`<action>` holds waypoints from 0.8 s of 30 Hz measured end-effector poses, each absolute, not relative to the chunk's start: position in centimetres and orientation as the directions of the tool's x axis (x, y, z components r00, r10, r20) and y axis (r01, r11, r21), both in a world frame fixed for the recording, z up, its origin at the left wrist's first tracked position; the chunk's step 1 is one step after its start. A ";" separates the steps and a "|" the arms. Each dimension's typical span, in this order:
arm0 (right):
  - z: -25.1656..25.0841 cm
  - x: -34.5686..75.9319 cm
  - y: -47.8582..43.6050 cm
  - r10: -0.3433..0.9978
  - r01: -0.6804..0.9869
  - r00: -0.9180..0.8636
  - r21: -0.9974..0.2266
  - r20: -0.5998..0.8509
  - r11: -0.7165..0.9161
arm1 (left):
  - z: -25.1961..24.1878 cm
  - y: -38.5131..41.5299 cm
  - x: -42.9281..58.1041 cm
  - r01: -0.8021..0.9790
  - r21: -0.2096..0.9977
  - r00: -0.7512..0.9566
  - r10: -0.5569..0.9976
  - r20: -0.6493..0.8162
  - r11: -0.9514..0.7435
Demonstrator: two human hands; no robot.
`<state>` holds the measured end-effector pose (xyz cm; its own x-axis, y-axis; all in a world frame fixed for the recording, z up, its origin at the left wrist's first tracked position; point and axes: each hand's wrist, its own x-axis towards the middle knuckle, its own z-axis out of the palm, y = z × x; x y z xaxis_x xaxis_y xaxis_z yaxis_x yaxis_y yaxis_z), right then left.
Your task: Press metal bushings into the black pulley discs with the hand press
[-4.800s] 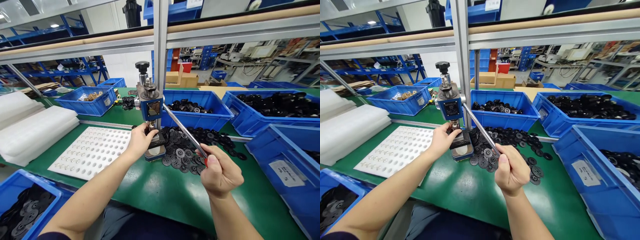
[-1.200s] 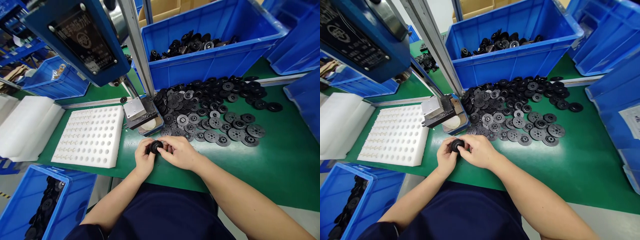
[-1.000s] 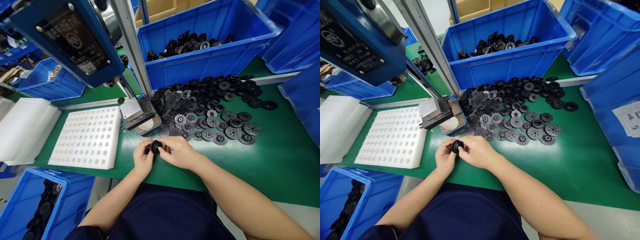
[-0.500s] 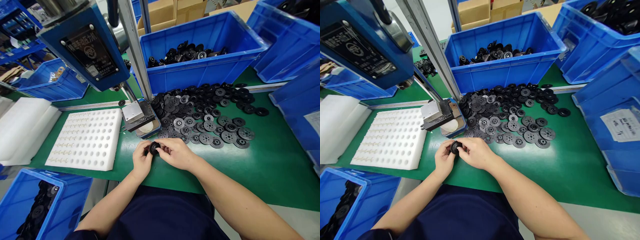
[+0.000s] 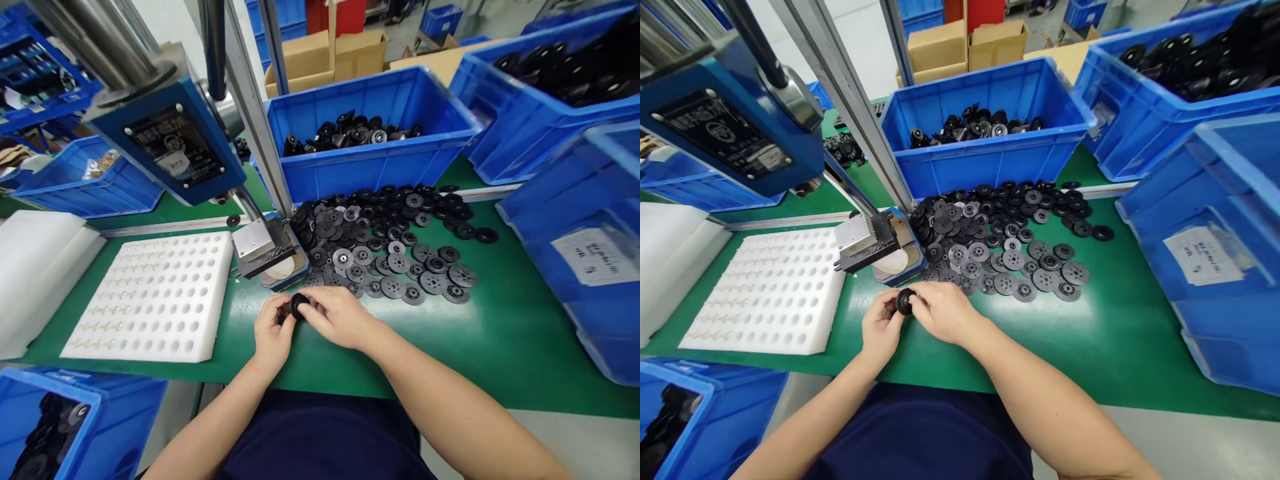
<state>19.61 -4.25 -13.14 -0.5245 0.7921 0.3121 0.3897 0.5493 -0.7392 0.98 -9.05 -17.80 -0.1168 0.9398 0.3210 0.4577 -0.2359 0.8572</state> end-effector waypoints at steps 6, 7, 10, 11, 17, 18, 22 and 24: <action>-11.2 20.0 -4.0 0.808 0.524 -0.551 -0.667 0.209 0.530 | -17.4 -8.8 1.8 0.490 0.840 -0.082 0.948 0.309 -0.231; -10.7 20.4 -3.8 0.816 0.531 -0.533 -0.662 0.224 0.529 | -17.3 -8.7 2.1 0.496 0.840 -0.091 0.948 0.305 -0.223; -9.0 22.3 -2.0 0.878 0.501 -0.348 -0.726 0.329 0.471 | -16.9 -8.6 2.9 0.486 0.846 -0.084 0.951 0.297 -0.222; -8.3 23.0 -1.0 0.903 0.472 -0.234 -0.770 0.360 0.429 | -16.8 -8.5 3.0 0.483 0.844 -0.062 0.953 0.298 -0.233; -3.2 25.2 6.1 0.914 0.079 0.103 -0.919 0.392 0.385 | -16.7 -8.3 2.8 0.516 0.817 0.029 0.959 0.283 -0.257; -2.7 25.2 6.6 0.910 0.058 0.097 -0.915 0.402 0.398 | -16.6 -8.4 2.8 0.515 0.819 0.022 0.959 0.284 -0.255; -3.9 24.3 5.0 0.879 0.273 0.016 -0.848 0.476 0.455 | -15.3 -8.7 2.9 0.476 0.838 -0.002 0.952 0.305 -0.267; -6.3 23.7 3.1 0.868 0.446 -0.088 -0.760 0.488 0.473 | -14.2 -9.0 2.9 0.448 0.850 -0.004 0.951 0.311 -0.276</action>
<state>23.72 3.14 -6.34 -0.0881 0.8684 0.4881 0.4458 0.4725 -0.7603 2.95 -9.04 -14.22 -0.0045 0.9505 0.3105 0.4484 -0.2757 0.8503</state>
